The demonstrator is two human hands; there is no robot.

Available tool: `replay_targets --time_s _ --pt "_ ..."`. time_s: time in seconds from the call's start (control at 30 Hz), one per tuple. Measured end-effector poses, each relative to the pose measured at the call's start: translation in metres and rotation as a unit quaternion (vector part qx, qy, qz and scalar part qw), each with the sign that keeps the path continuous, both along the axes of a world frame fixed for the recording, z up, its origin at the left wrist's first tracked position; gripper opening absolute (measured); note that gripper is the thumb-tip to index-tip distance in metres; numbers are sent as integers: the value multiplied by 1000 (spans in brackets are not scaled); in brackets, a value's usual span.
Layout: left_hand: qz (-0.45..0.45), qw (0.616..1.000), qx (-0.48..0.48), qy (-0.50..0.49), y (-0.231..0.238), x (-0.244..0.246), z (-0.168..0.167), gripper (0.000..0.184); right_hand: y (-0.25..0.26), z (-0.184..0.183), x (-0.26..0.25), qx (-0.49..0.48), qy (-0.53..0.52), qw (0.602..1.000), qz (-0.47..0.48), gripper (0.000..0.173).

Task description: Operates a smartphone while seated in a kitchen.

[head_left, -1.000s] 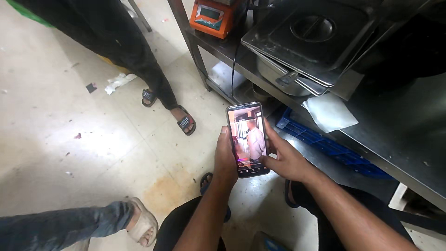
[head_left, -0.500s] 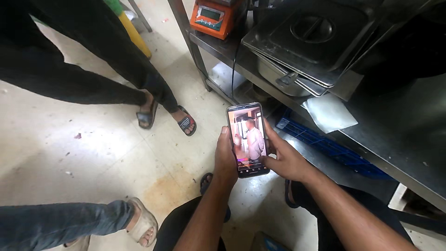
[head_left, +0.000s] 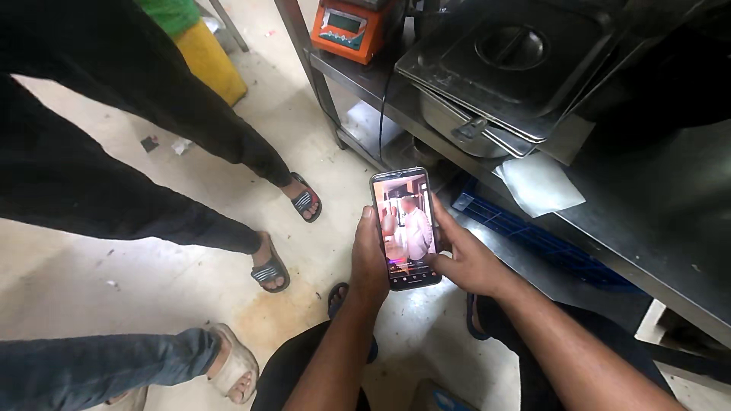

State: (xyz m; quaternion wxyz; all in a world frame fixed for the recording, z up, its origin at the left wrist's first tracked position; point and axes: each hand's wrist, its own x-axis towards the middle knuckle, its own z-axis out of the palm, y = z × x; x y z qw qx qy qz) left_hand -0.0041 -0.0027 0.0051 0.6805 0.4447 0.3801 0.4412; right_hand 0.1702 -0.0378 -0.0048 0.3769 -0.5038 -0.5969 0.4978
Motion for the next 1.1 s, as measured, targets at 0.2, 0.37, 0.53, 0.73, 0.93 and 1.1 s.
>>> replay_targets --time_s 0.2,0.37,0.53,0.73,0.93,1.1 --pt "0 1000 1 -1 0 -1 -1 64 0 0 1 -15 32 999 0 87" --pt "6 1000 4 15 -1 -2 0 63 0 -2 1 1 29 1000 6 82" --pt "12 1000 -1 10 0 -1 1 61 0 -1 1 -2 28 1000 5 82" --pt "13 1000 -1 2 0 1 3 60 1 -4 1 2 43 999 8 83" --pt "-7 1000 8 8 -1 -2 4 64 1 -4 1 -5 47 999 8 85" --pt "1 1000 5 5 -1 -1 3 63 1 -5 1 -1 52 999 10 86"
